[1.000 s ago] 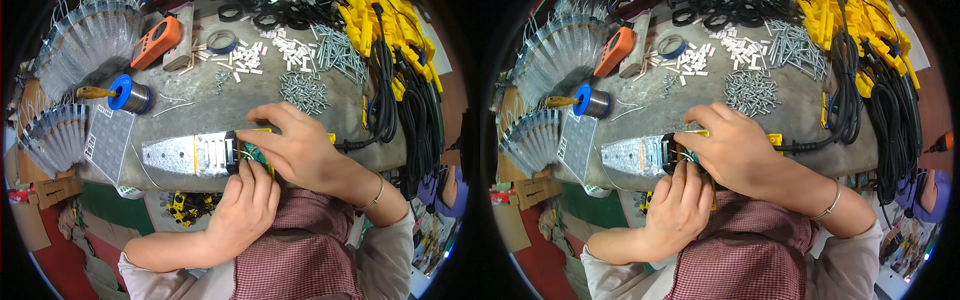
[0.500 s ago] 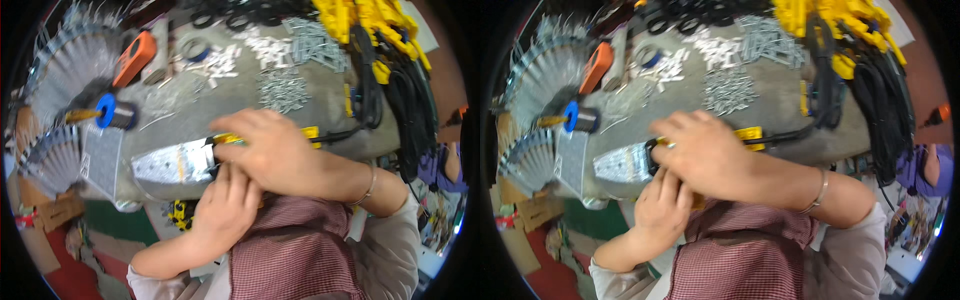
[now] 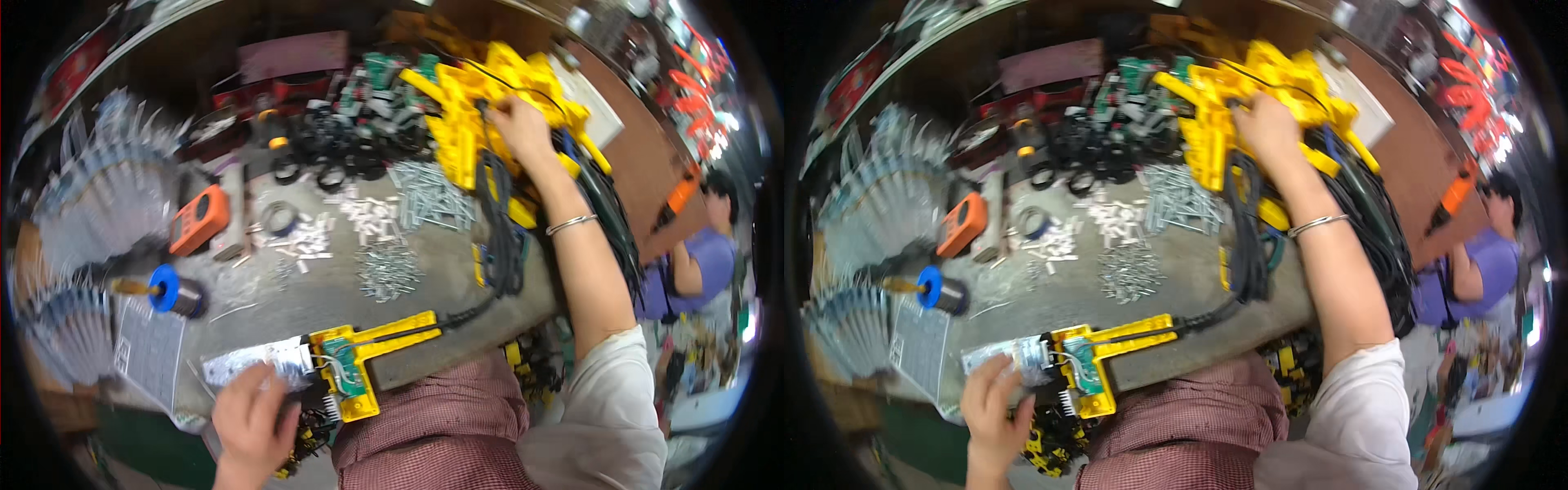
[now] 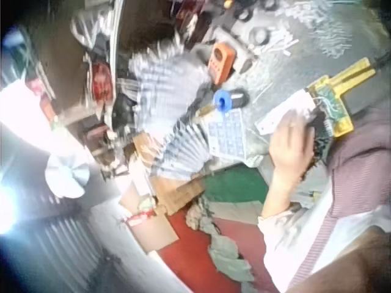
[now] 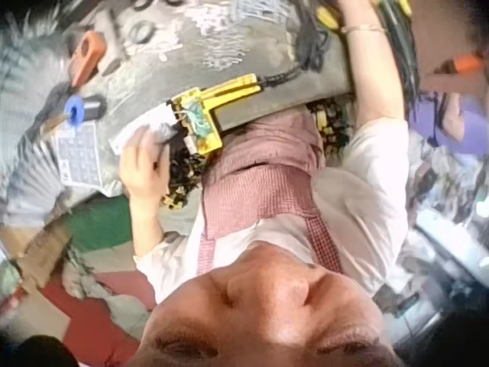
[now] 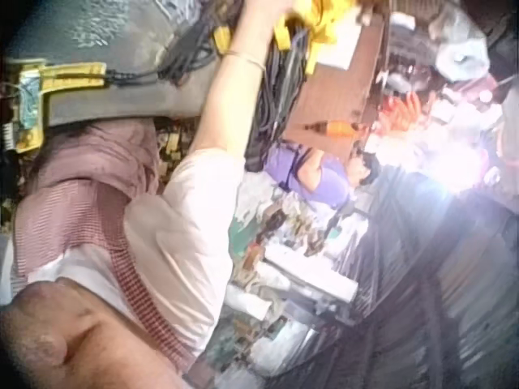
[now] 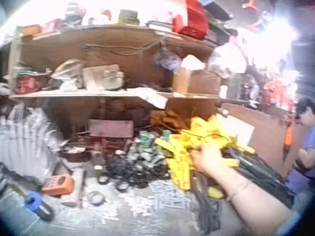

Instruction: Assembling a handheld electronic device by soldering wires to a circuit board and securing the plastic casing with screws.

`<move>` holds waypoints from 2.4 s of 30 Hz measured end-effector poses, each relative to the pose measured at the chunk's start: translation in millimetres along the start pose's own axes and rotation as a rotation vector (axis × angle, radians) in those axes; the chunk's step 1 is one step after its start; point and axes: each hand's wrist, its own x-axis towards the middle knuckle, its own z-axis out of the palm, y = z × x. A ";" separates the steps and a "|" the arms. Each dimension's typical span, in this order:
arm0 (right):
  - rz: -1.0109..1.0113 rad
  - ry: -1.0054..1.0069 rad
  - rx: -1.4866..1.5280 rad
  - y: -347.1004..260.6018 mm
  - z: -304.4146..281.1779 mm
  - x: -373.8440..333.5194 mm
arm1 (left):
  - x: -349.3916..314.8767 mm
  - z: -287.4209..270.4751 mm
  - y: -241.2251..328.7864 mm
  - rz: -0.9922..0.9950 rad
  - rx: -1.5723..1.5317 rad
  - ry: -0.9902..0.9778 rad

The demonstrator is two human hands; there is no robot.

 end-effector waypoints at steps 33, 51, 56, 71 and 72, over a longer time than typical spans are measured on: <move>-1.003 -0.454 -0.009 -378.9 -5.8 -50.3 | -17.6 0.6 -70.3 -0.352 0.124 0.110; -1.130 -0.443 -0.106 -384.1 42.8 -56.3 | -46.9 -65.8 -235.0 -0.837 0.562 -0.237; -1.250 -0.349 -0.198 -397.0 38.2 -61.3 | -46.7 -86.8 -254.0 -1.024 0.362 -0.268; -0.586 -1.111 1.262 -395.7 -27.2 -218.2 | -38.5 -113.5 -144.7 -0.895 -0.670 0.334; -0.474 -1.184 1.304 -402.0 -26.0 -224.5 | -35.9 -112.3 -137.0 -0.877 -0.679 0.323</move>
